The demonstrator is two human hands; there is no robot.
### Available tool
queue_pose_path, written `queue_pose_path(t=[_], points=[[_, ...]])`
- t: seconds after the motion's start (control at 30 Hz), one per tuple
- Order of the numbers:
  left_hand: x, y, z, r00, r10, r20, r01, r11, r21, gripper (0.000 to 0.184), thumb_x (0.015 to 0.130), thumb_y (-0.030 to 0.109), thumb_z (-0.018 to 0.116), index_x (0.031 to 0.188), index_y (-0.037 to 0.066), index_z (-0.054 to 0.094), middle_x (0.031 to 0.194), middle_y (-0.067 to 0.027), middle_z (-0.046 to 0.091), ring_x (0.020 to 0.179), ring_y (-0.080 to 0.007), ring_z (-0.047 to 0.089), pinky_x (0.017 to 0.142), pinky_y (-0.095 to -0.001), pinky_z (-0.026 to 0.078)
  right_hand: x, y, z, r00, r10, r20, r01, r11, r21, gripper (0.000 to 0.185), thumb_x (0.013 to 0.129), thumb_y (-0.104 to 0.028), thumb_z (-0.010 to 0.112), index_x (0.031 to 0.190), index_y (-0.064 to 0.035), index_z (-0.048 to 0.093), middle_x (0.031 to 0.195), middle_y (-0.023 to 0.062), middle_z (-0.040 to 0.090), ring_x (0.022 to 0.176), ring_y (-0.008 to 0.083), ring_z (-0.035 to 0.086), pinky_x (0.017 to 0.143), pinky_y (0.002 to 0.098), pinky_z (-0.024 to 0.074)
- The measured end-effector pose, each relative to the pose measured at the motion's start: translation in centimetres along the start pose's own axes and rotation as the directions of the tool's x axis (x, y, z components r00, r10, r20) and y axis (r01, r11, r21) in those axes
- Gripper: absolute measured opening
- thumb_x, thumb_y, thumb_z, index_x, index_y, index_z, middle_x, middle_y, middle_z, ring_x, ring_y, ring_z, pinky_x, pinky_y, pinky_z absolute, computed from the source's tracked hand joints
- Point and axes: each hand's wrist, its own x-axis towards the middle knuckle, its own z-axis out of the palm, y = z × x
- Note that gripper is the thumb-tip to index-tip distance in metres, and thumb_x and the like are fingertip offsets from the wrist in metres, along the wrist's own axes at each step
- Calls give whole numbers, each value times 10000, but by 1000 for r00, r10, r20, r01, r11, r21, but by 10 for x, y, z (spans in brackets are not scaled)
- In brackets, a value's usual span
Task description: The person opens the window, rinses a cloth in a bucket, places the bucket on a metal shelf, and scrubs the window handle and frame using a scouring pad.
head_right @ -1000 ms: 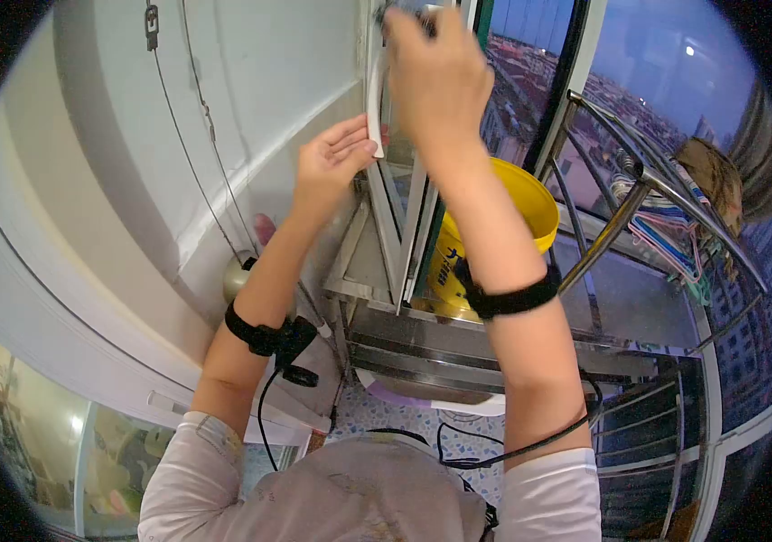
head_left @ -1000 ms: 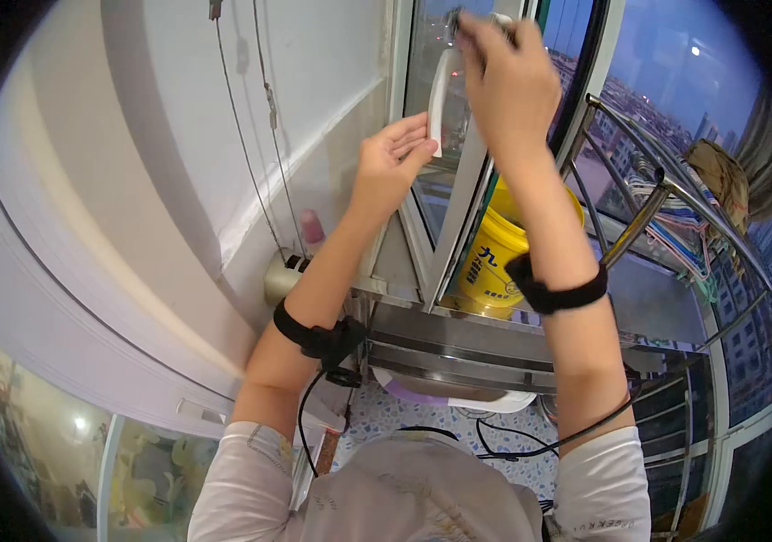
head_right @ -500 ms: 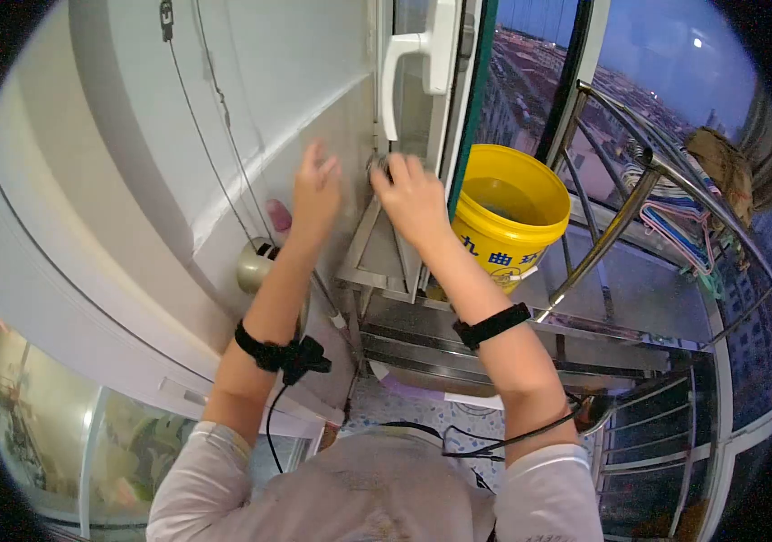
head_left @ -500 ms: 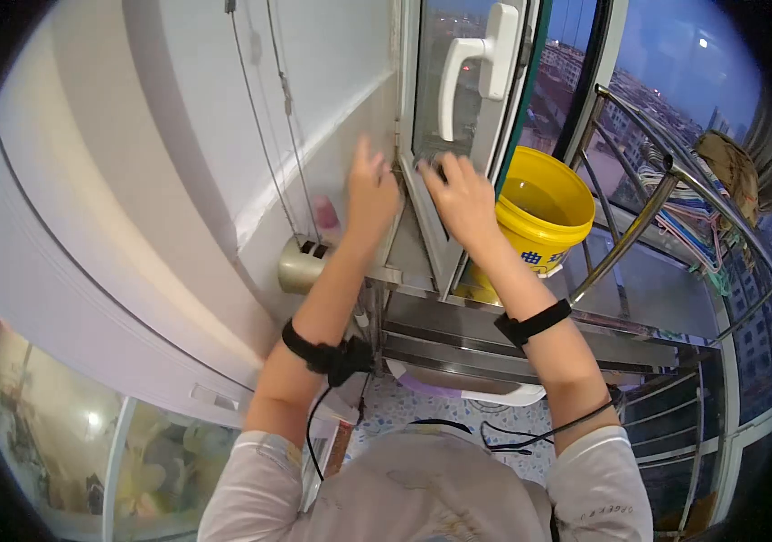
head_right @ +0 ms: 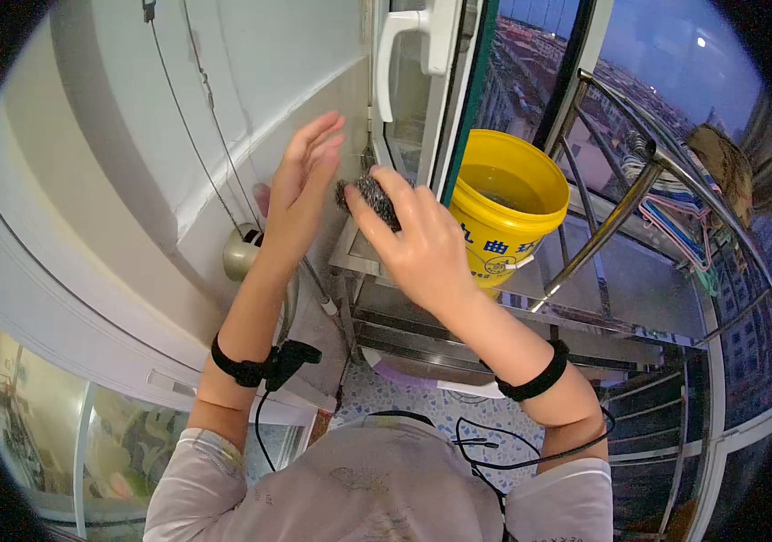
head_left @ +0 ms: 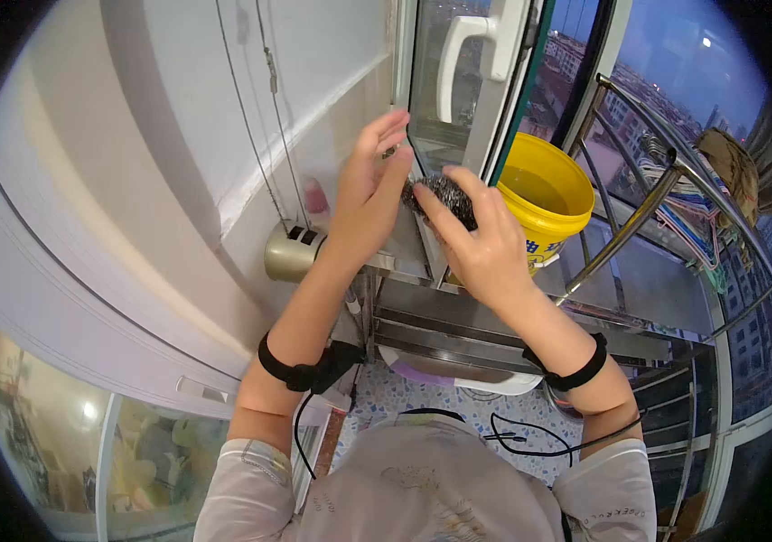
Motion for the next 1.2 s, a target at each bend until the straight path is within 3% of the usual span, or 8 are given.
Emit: queue_pose_path(t=[0.1,0.27,0.57,0.77,1.0,1.07,1.17,1.2], points=[[9,6,10,999,29,39,-29,1000,1,413,966,141,491,1354,24,414,1374,-137,453,1258,-225,443,1046,-350,342,4,11,0,999,38,-16,-38,999,-11,449,706,-41,603,1145,-131,635,1181,113,529,771,227,561,641,312,504],[5,8,20,996,-7,91,6,1000,15,402,966,168,508,1331,20,428,1291,-115,497,1192,-204,473,1029,-348,349,13,16,-13,972,227,61,-235,950,207,554,693,-31,697,1226,-112,568,1265,208,435,1117,396,494,924,437,445],[3,8,34,992,-36,118,54,987,-149,481,883,107,648,1290,31,404,1178,-88,485,1110,-152,490,910,-307,450,30,19,-11,976,203,-75,-169,934,316,738,607,24,725,1298,-66,484,1261,151,487,1017,345,515,869,411,451],[4,12,26,987,16,-162,-41,988,-149,406,846,21,658,1214,14,487,1162,-67,522,1067,-149,521,928,-293,441,19,20,-17,991,69,-110,-42,972,231,680,667,-104,731,1305,-75,499,1382,142,449,1179,330,471,953,437,414],[5,38,21,902,277,-331,-253,961,115,395,784,-23,677,1153,28,547,1119,-88,525,1066,-182,525,881,-317,478,-4,43,-9,1000,2,4,-3,986,168,422,696,-128,698,1106,-58,627,1269,129,536,1160,319,508,985,451,402],[1,30,27,861,504,69,-474,747,466,360,815,-11,662,1153,20,543,1162,-81,502,1034,-141,535,823,-260,503,-7,46,-11,990,-99,96,84,985,154,363,694,-124,690,1046,-51,634,1213,121,556,1139,309,518,981,446,407],[-2,23,37,899,431,72,-398,738,545,434,796,-1,690,1185,32,501,1166,-85,454,1078,-146,504,841,-257,502,-7,45,-12,954,-205,217,168,969,180,290,690,-129,679,965,-43,640,1129,109,581,1107,297,529,979,441,409],[1,19,38,945,323,-51,-273,865,422,487,791,17,710,1201,25,446,1139,-87,454,1019,-153,528,831,-277,506,-6,44,-11,945,-214,245,164,964,211,276,688,-139,675,944,-42,638,1100,105,587,1095,294,531,981,442,406]])
